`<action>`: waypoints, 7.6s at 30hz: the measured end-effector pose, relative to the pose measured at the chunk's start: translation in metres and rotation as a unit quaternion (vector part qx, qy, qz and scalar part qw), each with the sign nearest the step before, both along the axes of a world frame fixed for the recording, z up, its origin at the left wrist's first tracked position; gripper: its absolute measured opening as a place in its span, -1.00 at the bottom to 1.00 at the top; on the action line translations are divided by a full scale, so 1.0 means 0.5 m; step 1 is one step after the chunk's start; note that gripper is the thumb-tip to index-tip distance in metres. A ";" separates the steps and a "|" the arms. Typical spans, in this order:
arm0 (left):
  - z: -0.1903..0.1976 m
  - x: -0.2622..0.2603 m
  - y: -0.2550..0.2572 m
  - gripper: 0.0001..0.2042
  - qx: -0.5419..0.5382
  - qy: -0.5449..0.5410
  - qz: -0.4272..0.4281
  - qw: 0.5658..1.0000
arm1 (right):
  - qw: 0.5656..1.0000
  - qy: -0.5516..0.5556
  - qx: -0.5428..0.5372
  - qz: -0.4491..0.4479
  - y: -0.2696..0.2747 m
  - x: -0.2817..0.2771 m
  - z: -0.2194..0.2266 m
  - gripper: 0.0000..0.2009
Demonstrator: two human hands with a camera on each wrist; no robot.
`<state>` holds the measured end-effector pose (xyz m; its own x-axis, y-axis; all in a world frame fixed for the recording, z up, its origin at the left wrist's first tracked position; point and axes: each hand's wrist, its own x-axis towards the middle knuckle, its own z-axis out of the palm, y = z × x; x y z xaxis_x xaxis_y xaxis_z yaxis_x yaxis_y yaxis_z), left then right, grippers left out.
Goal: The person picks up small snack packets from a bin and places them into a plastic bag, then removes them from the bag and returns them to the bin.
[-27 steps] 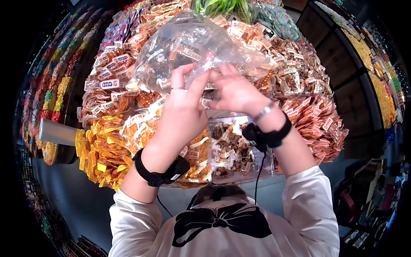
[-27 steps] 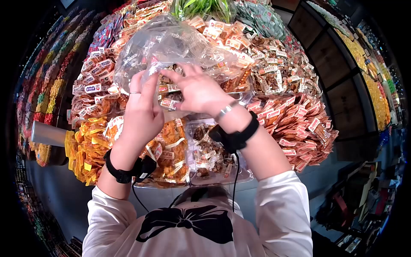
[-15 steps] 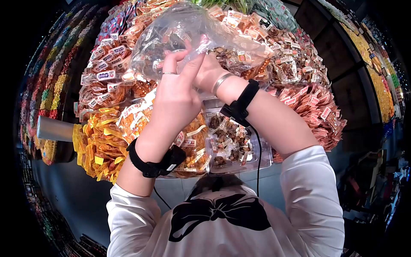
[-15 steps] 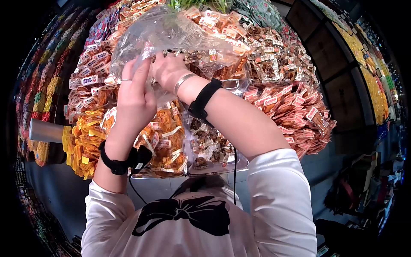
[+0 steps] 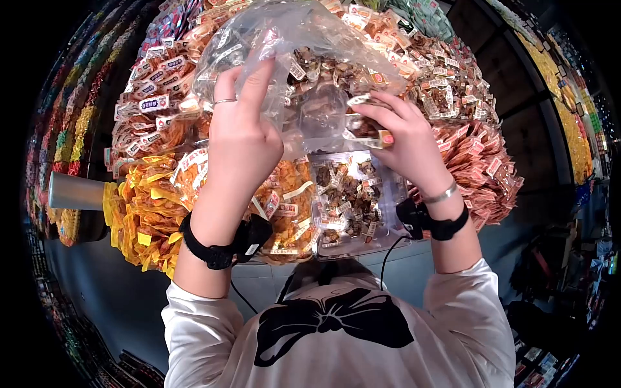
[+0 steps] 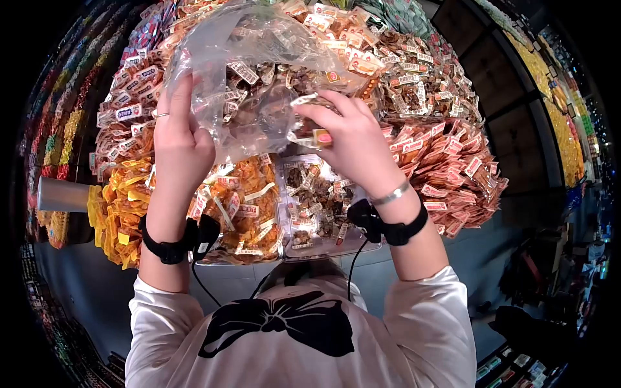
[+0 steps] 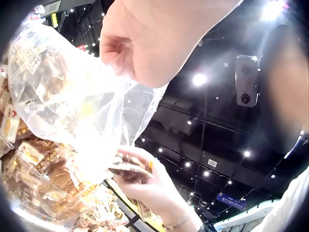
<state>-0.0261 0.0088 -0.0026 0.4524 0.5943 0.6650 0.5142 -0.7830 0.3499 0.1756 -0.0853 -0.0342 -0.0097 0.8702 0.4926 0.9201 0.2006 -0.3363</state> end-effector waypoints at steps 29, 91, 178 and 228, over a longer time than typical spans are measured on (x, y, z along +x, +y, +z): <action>-0.019 0.024 -0.016 -0.44 -0.037 0.010 -0.063 0.997 | 0.748 -0.027 -0.650 -0.133 0.026 0.025 -0.539 -0.55; -0.006 0.023 -0.030 -0.44 -0.058 0.057 -0.044 0.996 | 0.518 0.766 -0.212 -0.316 0.109 -0.105 -0.612 -0.90; 0.000 0.029 -0.035 -0.46 -0.101 0.021 -0.055 0.993 | 0.759 -0.040 -0.649 -0.023 -0.009 0.006 -0.515 -0.33; 0.014 0.020 -0.026 -0.44 -0.067 0.018 -0.032 0.997 | 0.956 0.220 0.191 0.023 0.048 -0.021 -0.039 -0.89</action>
<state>-0.0160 -0.0044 0.0042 0.5144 0.6463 0.5637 0.4796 -0.7617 0.4357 0.1649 -0.0614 -0.0539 0.2376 0.6298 0.7395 0.6938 0.4228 -0.5829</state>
